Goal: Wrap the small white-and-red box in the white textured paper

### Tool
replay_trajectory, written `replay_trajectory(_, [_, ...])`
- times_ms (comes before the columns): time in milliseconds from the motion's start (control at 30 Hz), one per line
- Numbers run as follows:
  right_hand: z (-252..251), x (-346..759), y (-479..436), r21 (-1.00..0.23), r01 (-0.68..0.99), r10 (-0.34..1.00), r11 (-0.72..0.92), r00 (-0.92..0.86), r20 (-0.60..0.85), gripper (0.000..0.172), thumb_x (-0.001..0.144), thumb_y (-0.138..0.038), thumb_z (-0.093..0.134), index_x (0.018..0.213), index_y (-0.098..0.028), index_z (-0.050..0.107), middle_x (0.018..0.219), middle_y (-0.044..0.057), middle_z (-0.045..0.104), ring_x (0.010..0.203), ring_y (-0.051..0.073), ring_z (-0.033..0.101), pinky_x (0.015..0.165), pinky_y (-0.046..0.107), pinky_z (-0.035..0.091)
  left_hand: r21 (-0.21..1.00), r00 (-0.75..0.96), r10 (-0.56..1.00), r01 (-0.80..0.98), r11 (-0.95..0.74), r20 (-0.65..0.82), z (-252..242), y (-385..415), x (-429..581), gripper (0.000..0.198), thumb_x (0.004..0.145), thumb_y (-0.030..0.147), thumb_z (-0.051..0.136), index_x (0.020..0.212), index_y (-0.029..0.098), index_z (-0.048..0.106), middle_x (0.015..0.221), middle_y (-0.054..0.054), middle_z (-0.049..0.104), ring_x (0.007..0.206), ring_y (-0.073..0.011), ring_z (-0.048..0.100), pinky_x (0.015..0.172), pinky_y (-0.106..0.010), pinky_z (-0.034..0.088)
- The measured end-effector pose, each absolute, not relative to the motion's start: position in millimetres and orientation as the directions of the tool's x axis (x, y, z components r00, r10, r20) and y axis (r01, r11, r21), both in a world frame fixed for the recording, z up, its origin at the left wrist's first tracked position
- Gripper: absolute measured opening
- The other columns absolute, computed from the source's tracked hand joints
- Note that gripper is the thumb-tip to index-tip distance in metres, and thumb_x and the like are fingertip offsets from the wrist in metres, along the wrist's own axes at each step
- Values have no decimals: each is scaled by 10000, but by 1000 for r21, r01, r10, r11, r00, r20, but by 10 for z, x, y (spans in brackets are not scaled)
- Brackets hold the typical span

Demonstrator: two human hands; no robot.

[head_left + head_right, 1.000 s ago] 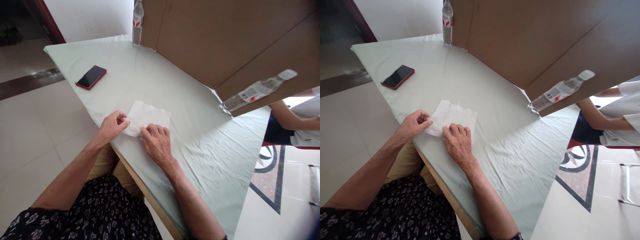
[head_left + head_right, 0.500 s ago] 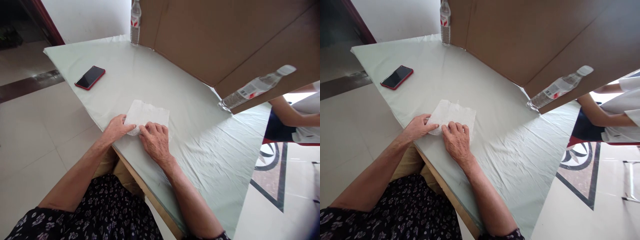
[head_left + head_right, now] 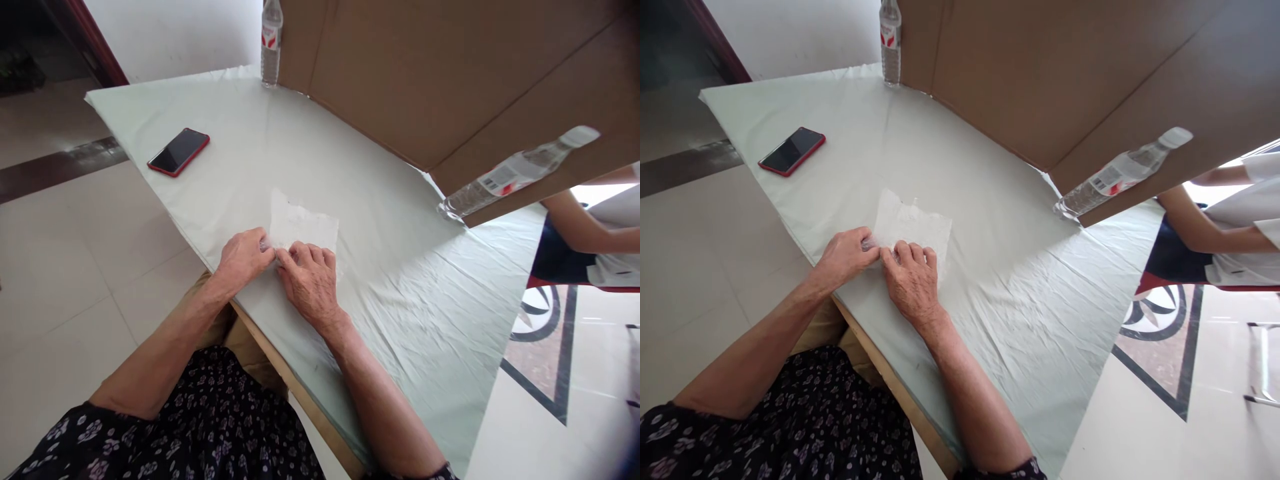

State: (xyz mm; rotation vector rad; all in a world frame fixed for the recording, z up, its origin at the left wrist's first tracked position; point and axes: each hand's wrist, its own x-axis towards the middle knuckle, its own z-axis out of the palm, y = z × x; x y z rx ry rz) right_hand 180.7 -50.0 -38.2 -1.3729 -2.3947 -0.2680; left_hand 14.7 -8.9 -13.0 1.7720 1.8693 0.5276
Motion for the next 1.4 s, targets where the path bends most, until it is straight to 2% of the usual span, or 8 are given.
replay_trajectory(267, [-383, 1810, -507, 6, 860, 784, 510, -467, 409, 269, 996, -214, 525, 1250, -235, 611, 1125, 72, 687, 1044, 244, 530, 908, 414, 312, 868, 18, 973, 456, 196, -229, -183, -106, 165, 52, 735, 223, 555, 748, 195, 514, 662, 47, 497, 588, -118, 493, 489, -224, 400])
replay_trajectory(500, [-339, 1825, -515, -33, 848, 787, 529, -475, 394, 331, 962, -227, 553, 1292, -208, 573, 1192, 90, 704, 1056, 257, 572, 950, 430, 316, 944, 46, 967, 234, 235, -252, -179, -134, 193, 104, 721, 260, 618, 761, 167, 593, 655, 29, 560, 566, -99, 529, 448, -191, 459])
replay_trajectory(600, [-315, 1836, -524, -84, 837, 785, 540, -466, 407, 353, 920, -237, 591, 1267, -174, 565, 1235, 112, 707, 1068, 271, 588, 966, 433, 322, 951, 78, 962, 190, 242, -260, -101, -164, 198, 159, 692, 255, 644, 815, 153, 648, 680, 21, 601, 573, -95, 536, 484, -200, 480])
replay_trajectory(767, [-283, 1882, -518, -235, 806, 802, 544, -416, 429, 138, 868, -195, 597, 1006, -207, 601, 1111, 69, 757, 980, 246, 634, 939, 409, 347, 950, 191, 932, 118, 288, -307, 23, -211, 140, 336, 650, 185, 597, 957, 130, 723, 811, -22, 709, 701, -140, 651, 685, -287, 591])
replay_trajectory(933, [-245, 1950, -483, -374, 742, 809, 557, -382, 447, 159, 827, -115, 553, 915, -233, 612, 1036, 24, 783, 950, 213, 679, 951, 394, 374, 918, 273, 952, 395, 20, -138, -11, -229, 145, 283, 763, 189, 541, 955, 149, 744, 846, -33, 718, 728, -160, 661, 723, -316, 579])
replay_trajectory(1100, [-166, 2204, -514, -443, 780, 833, 443, -174, 526, 103, 904, -231, 568, 947, -233, 662, 1143, 73, 761, 1114, 245, 673, 988, 414, 418, 595, 354, 924, 714, -368, 146, -67, -246, 214, 211, 886, 222, 574, 974, 151, 752, 1043, -110, 693, 974, -247, 663, 867, -390, 544])
replay_trajectory(1233, [-141, 2480, -618, -590, 804, 966, 78, 85, 243, 384, 878, -457, 606, 1159, -198, 644, 1123, 111, 740, 880, 254, 700, 843, 430, 499, 523, 436, 878, 710, -472, 199, -95, -241, 200, 171, 898, 143, 561, 946, 151, 724, 1160, -120, 671, 1065, -250, 651, 890, -372, 536])
replay_trajectory(1400, [-206, 2506, -683, -613, 768, 982, -184, 123, -141, 790, 822, -604, 617, 1431, -114, 499, 1043, 124, 737, 758, 251, 692, 788, 431, 536, 565, 433, 880, 684, -462, 196, -123, -270, 216, 147, 900, 108, 554, 970, 142, 678, 1083, -99, 669, 982, -216, 656, 882, -357, 544])
